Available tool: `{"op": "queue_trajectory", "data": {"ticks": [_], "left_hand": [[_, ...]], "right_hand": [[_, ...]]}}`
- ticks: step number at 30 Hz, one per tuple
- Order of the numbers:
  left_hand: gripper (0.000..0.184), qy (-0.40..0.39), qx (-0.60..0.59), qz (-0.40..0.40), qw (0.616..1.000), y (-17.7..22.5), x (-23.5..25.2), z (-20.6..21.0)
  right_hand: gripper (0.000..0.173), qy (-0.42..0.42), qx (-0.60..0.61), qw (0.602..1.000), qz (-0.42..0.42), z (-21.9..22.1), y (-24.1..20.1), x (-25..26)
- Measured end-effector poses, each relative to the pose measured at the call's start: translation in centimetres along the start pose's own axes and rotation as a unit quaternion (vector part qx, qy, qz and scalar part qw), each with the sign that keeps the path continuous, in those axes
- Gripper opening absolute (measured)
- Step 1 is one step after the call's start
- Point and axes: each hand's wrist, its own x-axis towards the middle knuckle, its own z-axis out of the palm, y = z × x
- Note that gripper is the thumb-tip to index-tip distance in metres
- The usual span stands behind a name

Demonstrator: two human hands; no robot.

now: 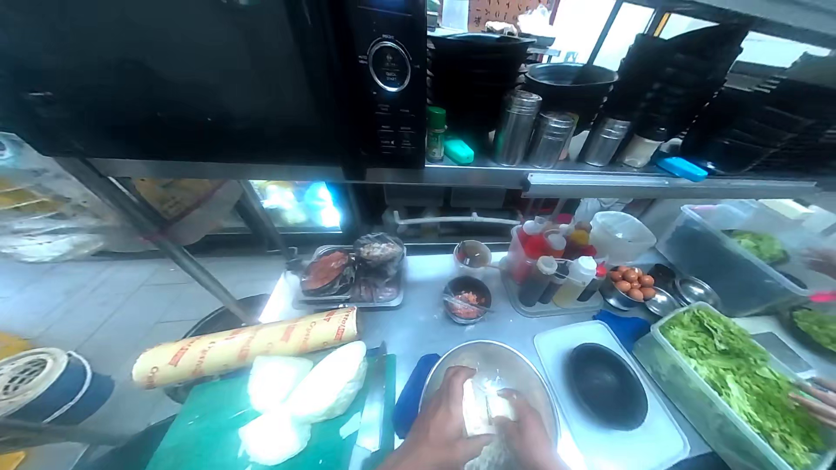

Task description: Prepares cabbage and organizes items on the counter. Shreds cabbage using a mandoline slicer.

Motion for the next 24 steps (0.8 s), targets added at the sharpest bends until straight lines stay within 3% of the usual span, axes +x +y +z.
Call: {"op": "queue_trajectory", "data": {"ticks": [4,6,10,15,19,24], "left_hand": [[0.104,0.009,0.000,-0.001,1.000,-0.2,-0.1,0.1],[0.104,-0.001,0.005,-0.012,1.000,0.0,-0.1,-0.1],[0.105,-0.005,0.003,-0.009,1.000,-0.2,-0.1,-0.2],[0.104,0.001,-0.002,-0.006,1.000,-0.2,0.2,-0.1],[0.105,-0.002,0.003,0.001,1.000,0.0,0.4,-0.2],[0.104,-0.003,0.002,-0.003,1.000,0.1,0.6,-0.2]], "right_hand": [[0.047,0.025,0.042,0.996,-0.073,-1.5,-4.0,-0.5],[0.044,0.035,0.041,0.994,-0.100,-1.0,-3.6,-0.5],[0.045,0.005,0.006,0.999,-0.044,-0.2,0.0,0.1],[0.042,0.026,0.033,0.991,-0.124,-1.6,-3.5,0.0],[0.044,0.002,0.005,0.999,-0.036,-0.1,0.7,0.4],[0.041,0.034,0.056,0.992,-0.109,-1.5,-3.5,-0.2]]}}
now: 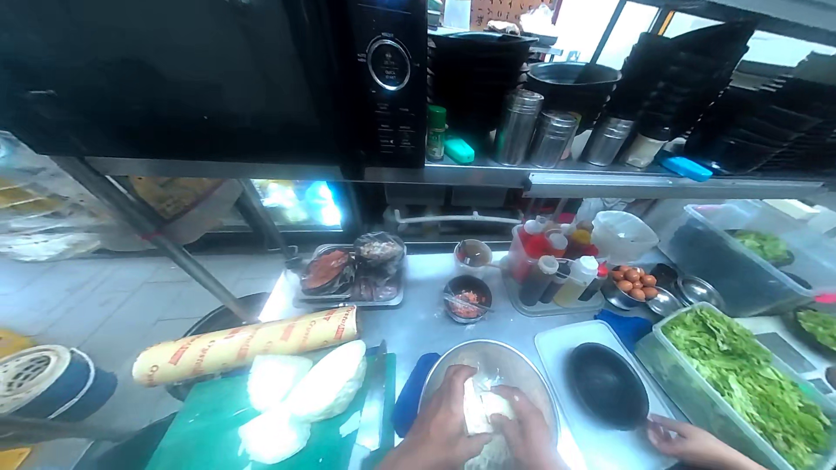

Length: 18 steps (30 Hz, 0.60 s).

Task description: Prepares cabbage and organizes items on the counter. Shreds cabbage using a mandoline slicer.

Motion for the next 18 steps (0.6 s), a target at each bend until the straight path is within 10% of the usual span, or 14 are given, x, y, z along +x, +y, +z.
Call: {"op": "queue_trajectory", "data": {"ticks": [13,18], "left_hand": [[0.104,-0.004,0.013,-0.009,1.000,0.6,-0.2,0.1],[0.105,0.002,0.003,-0.003,1.000,0.1,-0.2,0.3]], "right_hand": [[0.042,-0.024,-0.034,0.995,0.095,1.4,4.4,-0.7],[0.039,0.006,0.012,0.999,0.034,0.1,-0.3,-0.1]]}}
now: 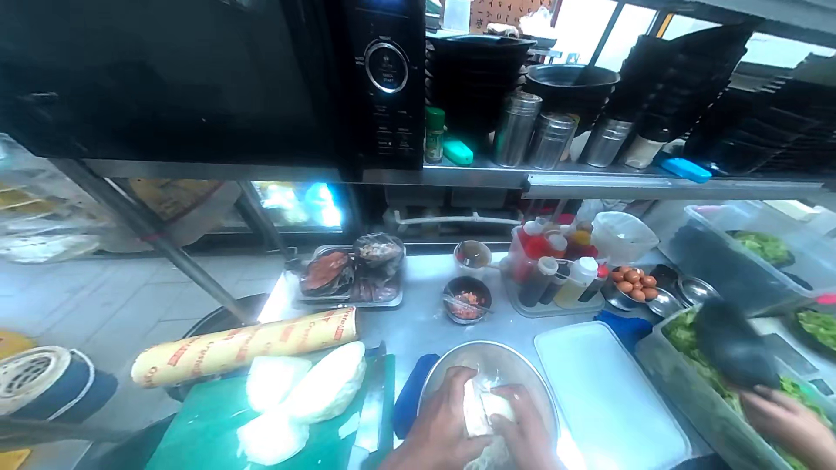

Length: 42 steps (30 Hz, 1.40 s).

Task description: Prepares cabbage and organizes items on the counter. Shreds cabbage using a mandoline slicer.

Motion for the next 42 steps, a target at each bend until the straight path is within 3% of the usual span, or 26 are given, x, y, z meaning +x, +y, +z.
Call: {"op": "queue_trajectory", "data": {"ticks": [4,9,14,19,23,28,32,37,42], "left_hand": [[0.105,-0.007,0.005,-0.001,1.000,0.4,0.3,-0.3],[0.105,0.002,0.004,-0.002,1.000,0.1,0.3,0.0],[0.103,0.006,-0.003,0.016,1.000,0.3,0.4,0.0],[0.104,-0.002,-0.001,-0.003,1.000,0.4,0.4,0.0],[0.104,-0.005,0.005,0.005,1.000,0.5,0.4,-0.1],[0.104,0.002,0.010,-0.002,1.000,0.3,0.4,0.1],[0.104,0.002,0.006,0.005,1.000,0.5,0.4,0.0],[0.104,0.005,0.007,-0.005,1.000,0.3,0.0,0.0],[0.103,0.002,0.012,-0.005,1.000,0.7,-0.3,-0.1]], "right_hand": [[0.044,-0.018,-0.038,0.996,0.074,1.1,4.9,0.0],[0.041,0.001,0.018,1.000,0.016,-0.1,0.0,0.2],[0.046,-0.010,-0.027,0.995,0.099,1.4,5.3,0.0],[0.041,0.019,0.044,0.998,0.028,0.3,-0.5,0.0],[0.043,0.006,-0.010,0.994,0.112,1.7,4.7,-0.2],[0.041,0.014,0.035,0.998,0.050,0.5,-0.2,0.1],[0.044,0.006,-0.003,0.994,0.111,1.8,4.7,0.0],[0.052,0.031,0.061,0.995,0.066,0.4,-1.2,-0.2],[0.047,0.032,-0.001,0.988,0.153,2.0,4.4,-1.1]]}}
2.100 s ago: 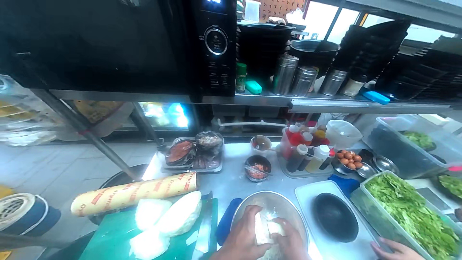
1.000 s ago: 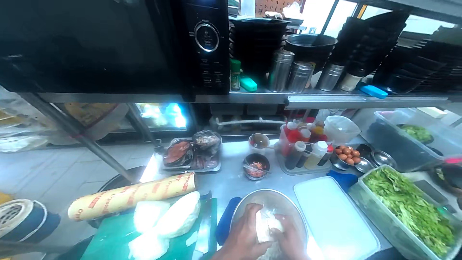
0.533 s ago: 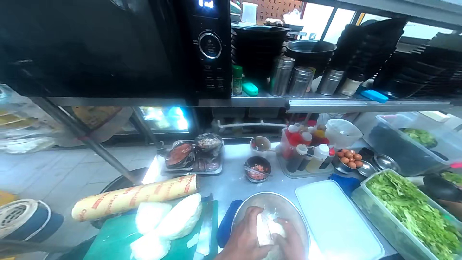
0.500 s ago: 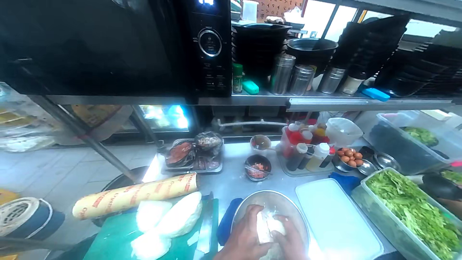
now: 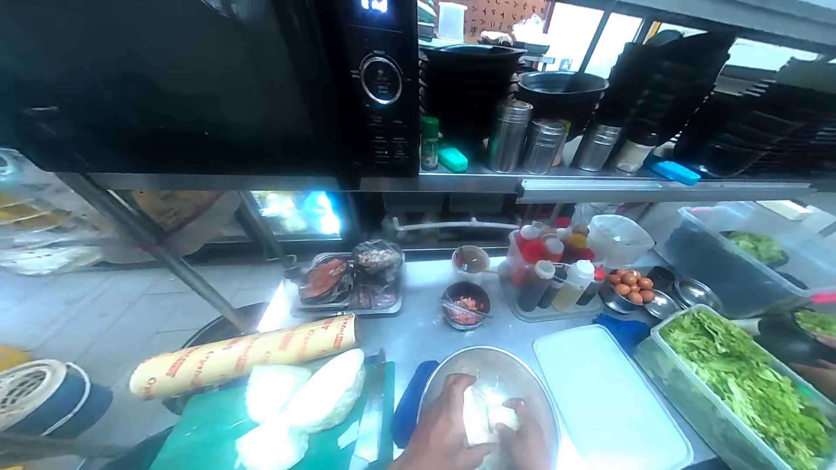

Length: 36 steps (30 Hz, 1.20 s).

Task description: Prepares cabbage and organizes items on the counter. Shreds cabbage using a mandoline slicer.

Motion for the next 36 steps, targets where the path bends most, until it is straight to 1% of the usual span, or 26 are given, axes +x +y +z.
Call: {"op": "queue_trajectory", "data": {"ticks": [2,4,5,6,8,9,10,12,13,14,15,17,18,19,22,23,24,27,28,31,32,33,36], "left_hand": [[0.102,0.003,-0.005,-0.011,1.000,0.4,0.1,-0.2],[0.103,0.003,-0.007,-0.018,1.000,0.4,0.0,0.1],[0.104,0.002,-0.006,-0.016,1.000,0.2,0.0,0.2],[0.105,0.003,-0.007,-0.012,1.000,0.1,0.1,0.2],[0.105,0.002,-0.007,-0.002,1.000,-0.1,0.1,0.1],[0.105,0.001,-0.007,-0.001,1.000,0.0,0.0,0.0],[0.104,0.005,-0.007,0.001,1.000,0.0,0.0,0.0],[0.103,0.013,-0.003,0.002,1.000,-0.2,0.2,0.2],[0.103,0.013,-0.002,-0.001,1.000,-0.2,0.2,0.4],[0.104,0.011,0.000,-0.001,1.000,-0.1,0.2,0.5],[0.104,0.010,0.002,0.001,1.000,-0.1,0.3,0.5],[0.105,0.003,0.005,-0.001,1.000,0.1,0.5,0.3],[0.104,0.001,0.006,-0.001,1.000,0.2,0.4,0.2],[0.103,0.003,0.005,0.002,1.000,0.2,0.4,0.1],[0.104,0.008,0.005,0.000,1.000,0.0,0.5,0.3],[0.104,0.009,0.005,-0.001,1.000,0.0,0.5,0.4],[0.105,0.007,0.007,-0.001,1.000,0.0,0.5,0.4],[0.104,0.008,0.010,0.009,1.000,0.2,0.5,0.3],[0.103,0.008,0.009,0.009,1.000,0.3,0.3,0.3],[0.102,0.013,0.003,0.000,1.000,0.4,0.3,0.1],[0.102,0.011,0.004,-0.003,1.000,0.4,0.2,0.2],[0.103,0.008,0.006,-0.005,1.000,0.4,0.2,0.3],[0.103,0.010,0.004,0.014,1.000,0.1,0.2,0.3]], "right_hand": [[0.048,0.003,0.033,0.999,-0.028,-0.8,-2.7,-0.6],[0.045,0.016,0.074,0.995,-0.062,-1.1,-5.2,-1.5],[0.043,0.024,0.074,0.995,-0.065,-0.7,-5.1,-1.4],[0.041,0.029,0.053,0.997,-0.051,-0.3,-3.9,-1.0],[0.043,0.022,0.001,1.000,-0.008,0.2,-1.0,0.0],[0.044,0.014,-0.006,1.000,0.004,0.1,-0.6,0.0],[0.044,0.012,0.000,1.000,0.003,-0.2,-1.4,-0.2],[0.041,0.017,0.045,0.998,-0.037,-0.9,-4.3,-1.0],[0.040,0.022,0.067,0.996,-0.058,-1.0,-5.2,-1.4],[0.039,0.027,0.076,0.994,-0.070,-0.8,-5.1,-1.4],[0.038,0.032,0.067,0.995,-0.066,-0.3,-4.0,-1.0],[0.041,0.030,0.021,0.999,-0.022,0.3,-1.1,0.0],[0.042,0.023,0.010,1.000,-0.009,0.2,-0.5,0.1],[0.042,0.017,0.014,1.000,-0.013,-0.2,-0.9,0.0],[0.039,0.012,0.083,0.993,-0.080,-1.3,-5.1,-1.1],[0.038,0.017,0.090,0.991,-0.094,-1.1,-5.3,-1.2],[0.038,0.024,0.077,0.993,-0.089,-0.6,-4.4,-1.0],[0.040,0.020,-0.001,1.000,-0.023,0.4,-0.3,0.1],[0.041,0.014,-0.007,1.000,-0.021,0.3,-0.2,-0.1],[0.039,0.019,0.062,0.995,-0.078,-0.8,-4.3,-1.4],[0.038,0.020,0.080,0.992,-0.092,-0.9,-5.1,-1.7],[0.038,0.023,0.084,0.992,-0.094,-0.5,-4.7,-1.7],[0.040,0.014,0.019,0.999,-0.037,0.7,-0.6,-0.1]]}}
